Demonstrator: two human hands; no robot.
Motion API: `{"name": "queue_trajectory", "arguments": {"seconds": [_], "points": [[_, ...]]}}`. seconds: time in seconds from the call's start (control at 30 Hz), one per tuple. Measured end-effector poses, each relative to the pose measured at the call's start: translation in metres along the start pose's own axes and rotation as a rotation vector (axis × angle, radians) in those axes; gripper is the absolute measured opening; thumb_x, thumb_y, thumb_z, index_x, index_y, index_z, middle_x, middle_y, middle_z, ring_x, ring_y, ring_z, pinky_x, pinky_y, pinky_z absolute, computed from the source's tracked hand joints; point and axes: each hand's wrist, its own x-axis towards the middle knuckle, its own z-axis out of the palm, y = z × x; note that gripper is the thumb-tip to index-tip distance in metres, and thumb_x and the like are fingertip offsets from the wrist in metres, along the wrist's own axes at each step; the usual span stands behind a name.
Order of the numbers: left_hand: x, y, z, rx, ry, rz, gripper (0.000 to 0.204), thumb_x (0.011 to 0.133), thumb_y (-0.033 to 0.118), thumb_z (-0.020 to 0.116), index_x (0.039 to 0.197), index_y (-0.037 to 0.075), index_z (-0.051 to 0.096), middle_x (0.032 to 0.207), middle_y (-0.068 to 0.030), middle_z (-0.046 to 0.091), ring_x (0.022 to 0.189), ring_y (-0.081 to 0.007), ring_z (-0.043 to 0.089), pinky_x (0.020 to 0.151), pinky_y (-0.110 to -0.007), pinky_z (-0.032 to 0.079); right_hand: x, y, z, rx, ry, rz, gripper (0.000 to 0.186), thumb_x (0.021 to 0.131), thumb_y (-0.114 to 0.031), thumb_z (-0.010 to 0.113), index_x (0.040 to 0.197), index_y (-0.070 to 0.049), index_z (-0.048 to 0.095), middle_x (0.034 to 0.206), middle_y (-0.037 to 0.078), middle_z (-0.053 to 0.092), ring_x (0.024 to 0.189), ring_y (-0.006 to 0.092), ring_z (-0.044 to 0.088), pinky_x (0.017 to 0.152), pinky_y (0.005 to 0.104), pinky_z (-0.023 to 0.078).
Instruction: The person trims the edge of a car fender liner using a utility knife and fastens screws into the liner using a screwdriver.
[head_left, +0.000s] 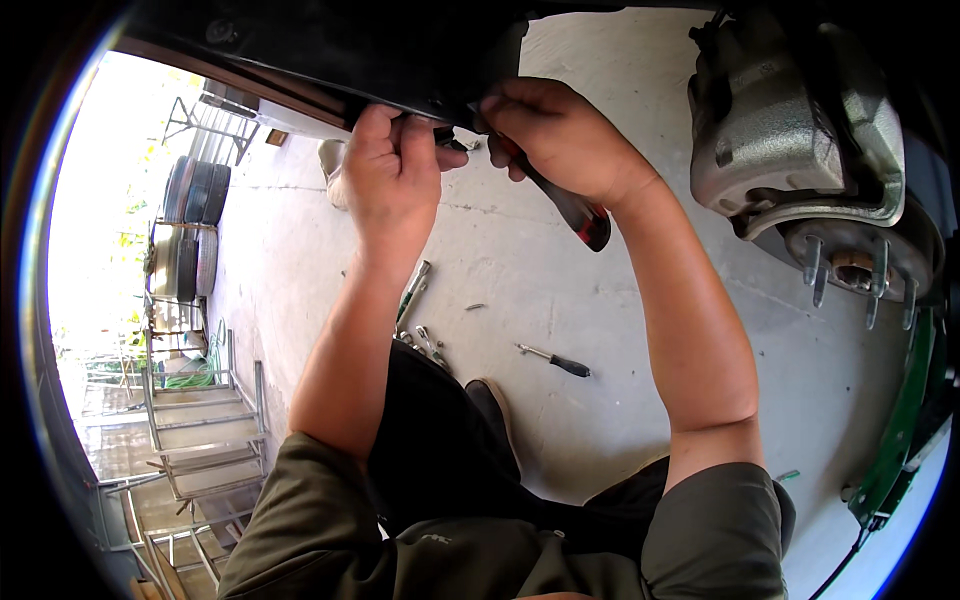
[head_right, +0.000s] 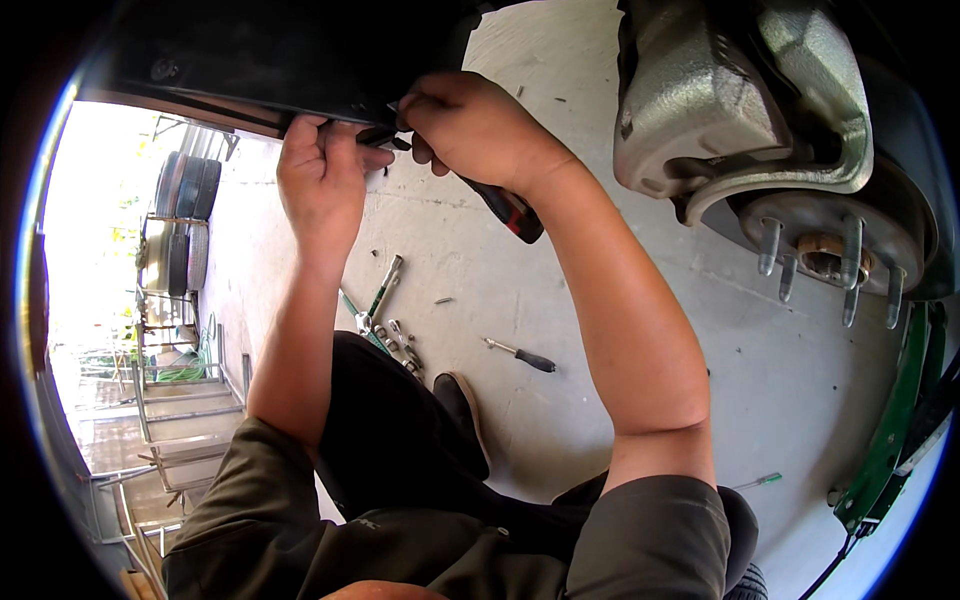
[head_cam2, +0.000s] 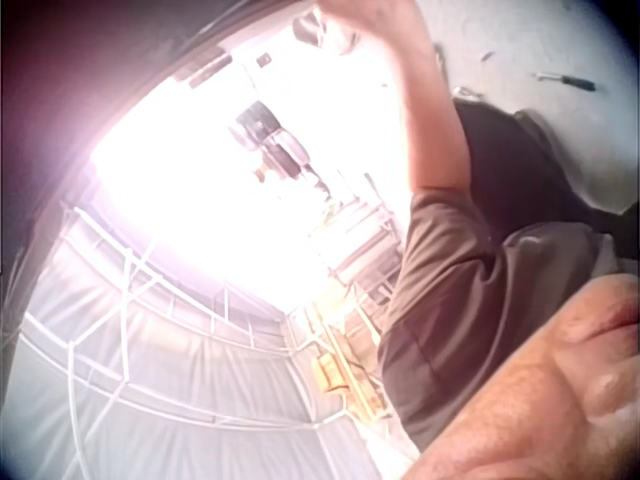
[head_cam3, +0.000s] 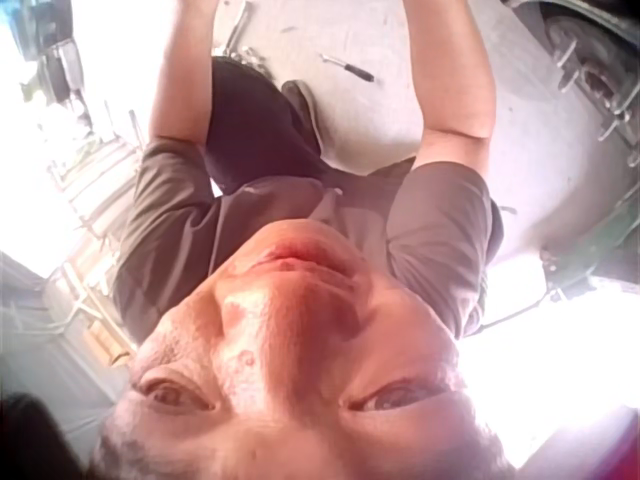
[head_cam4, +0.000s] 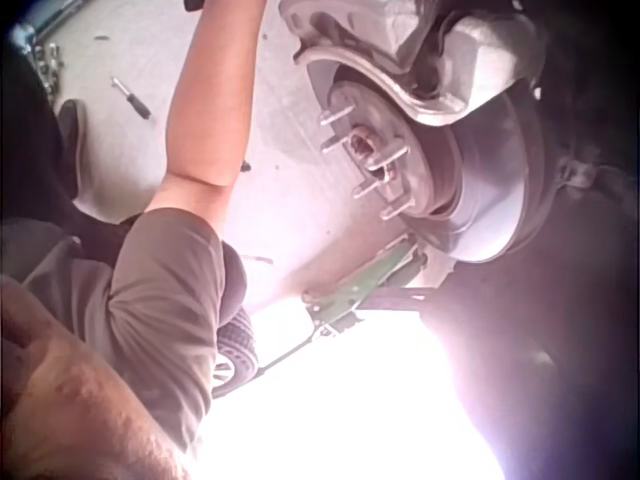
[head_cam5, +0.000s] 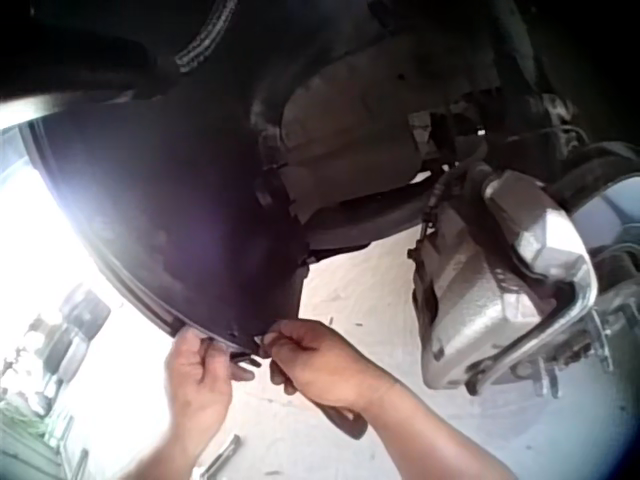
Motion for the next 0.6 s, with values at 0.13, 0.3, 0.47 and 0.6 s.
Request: {"name": "queue_trajectory", "arguments": {"seconds": [0.13,0.3,0.47,0.6], "points": [[0.002,0.005,0.006,0.048,0.035,-0.008,0.015,0.105,0.006,0.052,0.114,-0.001,0.063,0.093,-0.0098,0.077,0.067,-0.0139,0.072,0.064,-0.026,0.057,-0.002,0.001,-0.002,0.033,-0.028,0.023,0.027,0.099,-0.020,0.055,0.109,0.000,0.070,0.079,0.008,0.069,0.065,0.0154,0.062,0.065,0.0305,0.053],[0.005,0.003,0.007,0.069,0.042,0.004,0.015,0.104,0.006,0.052,0.112,0.001,0.064,0.087,-0.0082,0.074,0.066,-0.0141,0.071,0.063,-0.026,0.057,-0.002,0.001,-0.001,0.053,-0.039,0.028,0.027,0.100,-0.020,0.055,0.109,0.000,0.069,0.079,0.008,0.069,0.065,0.0153,0.062,0.065,0.0305,0.053],[0.007,-0.005,0.006,0.119,0.023,-0.065,0.016,0.101,0.006,0.054,0.112,-0.001,0.064,0.084,-0.0120,0.072,0.068,-0.0197,0.071,0.059,-0.034,0.060,-0.003,-0.001,-0.002,0.035,-0.046,0.035,0.027,0.101,-0.022,0.056,0.108,0.000,0.069,0.079,0.008,0.069,0.065,0.0153,0.062,0.066,0.0307,0.053],[-0.003,-0.034,0.007,0.481,-0.222,-0.016,0.019,0.095,0.012,0.057,0.109,0.001,0.066,0.089,-0.0223,0.072,0.080,-0.0398,0.070,0.071,-0.048,0.057,-0.007,-0.004,-0.005,0.076,-0.048,0.019,0.026,0.100,-0.022,0.057,0.104,0.000,0.069,0.080,0.008,0.069,0.066,0.0153,0.062,0.067,0.0310,0.053]]}}
